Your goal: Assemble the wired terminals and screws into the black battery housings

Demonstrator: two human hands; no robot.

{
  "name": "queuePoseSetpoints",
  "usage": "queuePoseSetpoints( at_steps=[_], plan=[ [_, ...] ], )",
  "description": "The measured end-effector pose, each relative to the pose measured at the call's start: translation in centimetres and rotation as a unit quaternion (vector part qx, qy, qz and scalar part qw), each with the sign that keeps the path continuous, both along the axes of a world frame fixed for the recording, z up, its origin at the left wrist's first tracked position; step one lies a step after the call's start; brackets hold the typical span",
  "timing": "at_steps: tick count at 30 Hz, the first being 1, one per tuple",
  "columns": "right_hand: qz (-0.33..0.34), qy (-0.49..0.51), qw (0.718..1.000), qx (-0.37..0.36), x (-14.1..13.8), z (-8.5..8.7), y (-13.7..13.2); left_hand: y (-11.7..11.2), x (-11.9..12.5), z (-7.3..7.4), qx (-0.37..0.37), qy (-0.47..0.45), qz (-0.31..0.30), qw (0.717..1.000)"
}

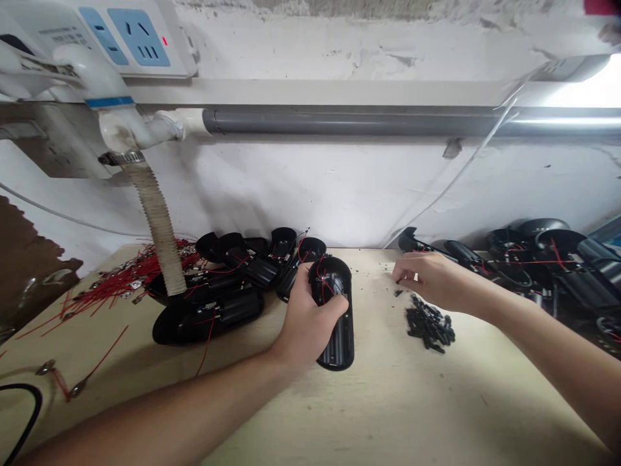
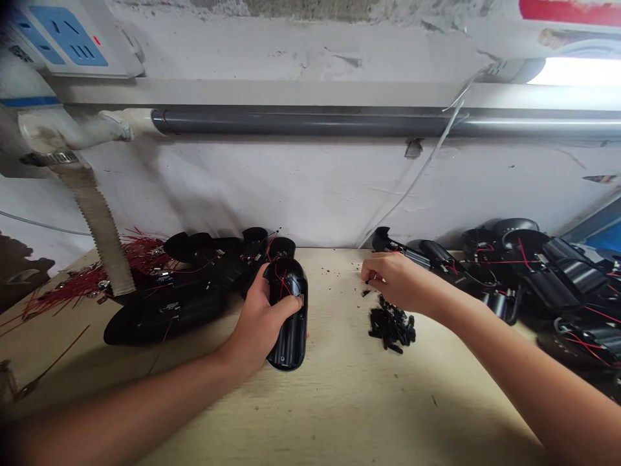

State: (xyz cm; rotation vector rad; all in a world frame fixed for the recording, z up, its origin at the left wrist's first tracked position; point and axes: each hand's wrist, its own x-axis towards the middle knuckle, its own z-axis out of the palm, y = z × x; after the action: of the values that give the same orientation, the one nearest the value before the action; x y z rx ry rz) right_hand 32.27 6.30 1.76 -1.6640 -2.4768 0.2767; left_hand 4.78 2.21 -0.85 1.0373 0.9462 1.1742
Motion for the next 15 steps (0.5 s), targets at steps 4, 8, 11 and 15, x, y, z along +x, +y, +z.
queuePoseSetpoints(
  at_steps=[4,8,11,15],
  plan=[
    [0.002,0.01,1.0,-0.008,0.4,-0.1,0.1,-0.1,0.0,0.1,0.002,0.004,0.0,1.0],
    [0.007,0.056,0.998,0.002,-0.2,0.2,-0.3,-0.1,0.0,-0.1,0.018,0.016,0.006,1.0],
    [0.008,0.224,0.973,-0.047,-2.4,0.4,-1.4,-0.1,0.1,-0.4,0.028,0.021,0.014,0.999],
    [-0.021,0.433,0.897,-0.084,-6.6,0.0,-3.7,0.0,0.2,-0.6,0.028,0.023,0.055,0.998]
  ],
)
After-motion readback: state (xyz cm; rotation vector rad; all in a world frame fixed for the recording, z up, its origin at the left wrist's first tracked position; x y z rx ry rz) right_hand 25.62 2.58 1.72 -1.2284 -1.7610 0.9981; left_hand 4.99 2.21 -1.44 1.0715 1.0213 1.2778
